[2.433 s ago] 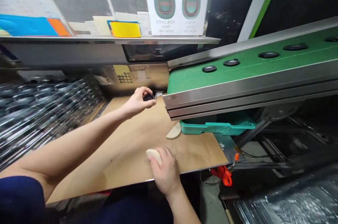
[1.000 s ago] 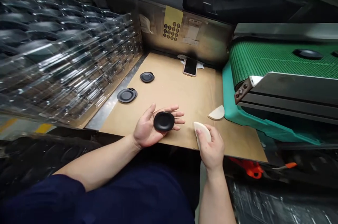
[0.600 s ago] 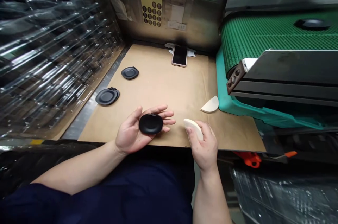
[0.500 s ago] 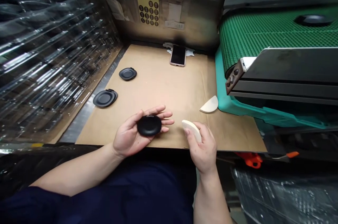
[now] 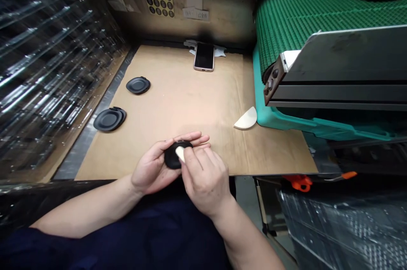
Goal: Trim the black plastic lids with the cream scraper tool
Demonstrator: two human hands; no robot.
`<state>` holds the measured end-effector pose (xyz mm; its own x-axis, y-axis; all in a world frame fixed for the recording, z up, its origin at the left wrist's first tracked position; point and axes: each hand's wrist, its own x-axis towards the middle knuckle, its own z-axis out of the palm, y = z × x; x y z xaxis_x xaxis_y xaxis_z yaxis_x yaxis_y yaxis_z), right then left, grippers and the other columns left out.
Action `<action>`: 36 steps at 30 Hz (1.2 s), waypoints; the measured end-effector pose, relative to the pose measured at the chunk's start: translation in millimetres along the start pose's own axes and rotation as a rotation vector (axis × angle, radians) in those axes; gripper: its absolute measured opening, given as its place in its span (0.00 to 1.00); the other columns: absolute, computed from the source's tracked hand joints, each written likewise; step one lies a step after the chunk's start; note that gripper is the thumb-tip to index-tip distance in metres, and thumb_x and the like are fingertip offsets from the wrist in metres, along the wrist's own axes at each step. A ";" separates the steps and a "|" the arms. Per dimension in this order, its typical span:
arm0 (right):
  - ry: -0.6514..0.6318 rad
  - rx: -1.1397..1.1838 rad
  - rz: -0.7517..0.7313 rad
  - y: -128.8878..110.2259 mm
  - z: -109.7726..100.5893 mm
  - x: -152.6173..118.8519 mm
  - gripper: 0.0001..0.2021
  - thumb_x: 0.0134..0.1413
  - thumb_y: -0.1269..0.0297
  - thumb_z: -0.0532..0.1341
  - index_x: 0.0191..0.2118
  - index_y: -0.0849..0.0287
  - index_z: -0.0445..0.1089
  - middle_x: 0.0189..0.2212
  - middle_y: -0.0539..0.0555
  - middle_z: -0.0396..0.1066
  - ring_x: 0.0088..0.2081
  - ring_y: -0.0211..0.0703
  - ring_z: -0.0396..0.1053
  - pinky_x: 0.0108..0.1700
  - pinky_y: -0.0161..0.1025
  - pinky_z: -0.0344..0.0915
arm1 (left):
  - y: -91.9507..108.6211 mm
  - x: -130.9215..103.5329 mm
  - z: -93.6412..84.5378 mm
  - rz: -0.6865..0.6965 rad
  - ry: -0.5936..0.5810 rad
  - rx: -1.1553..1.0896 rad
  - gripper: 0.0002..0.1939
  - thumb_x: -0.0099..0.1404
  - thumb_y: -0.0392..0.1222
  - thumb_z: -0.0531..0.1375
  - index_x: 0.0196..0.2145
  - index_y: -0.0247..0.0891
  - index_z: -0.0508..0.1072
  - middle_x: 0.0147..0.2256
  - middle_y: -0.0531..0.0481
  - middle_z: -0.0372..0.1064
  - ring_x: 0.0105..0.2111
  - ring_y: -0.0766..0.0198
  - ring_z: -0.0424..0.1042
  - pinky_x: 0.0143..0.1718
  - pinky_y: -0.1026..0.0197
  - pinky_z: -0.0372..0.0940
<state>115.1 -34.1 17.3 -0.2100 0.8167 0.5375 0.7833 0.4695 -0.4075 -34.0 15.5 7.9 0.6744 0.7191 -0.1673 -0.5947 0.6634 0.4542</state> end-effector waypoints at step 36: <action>-0.064 0.246 -0.062 -21.1 8.6 -5.7 0.12 0.63 0.77 0.58 0.51 0.66 0.69 0.36 0.58 0.75 0.35 0.45 0.71 0.37 0.43 0.67 | 3.5 -6.0 8.2 0.102 0.008 0.121 0.42 0.74 0.63 0.31 0.45 0.32 0.76 0.59 0.32 0.68 0.64 0.40 0.63 0.68 0.38 0.51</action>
<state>94.7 -45.8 16.5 -0.2960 0.7999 0.5221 0.6037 0.5803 -0.5467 -36.5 11.9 17.6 0.6095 0.7834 -0.1214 -0.6025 0.5572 0.5714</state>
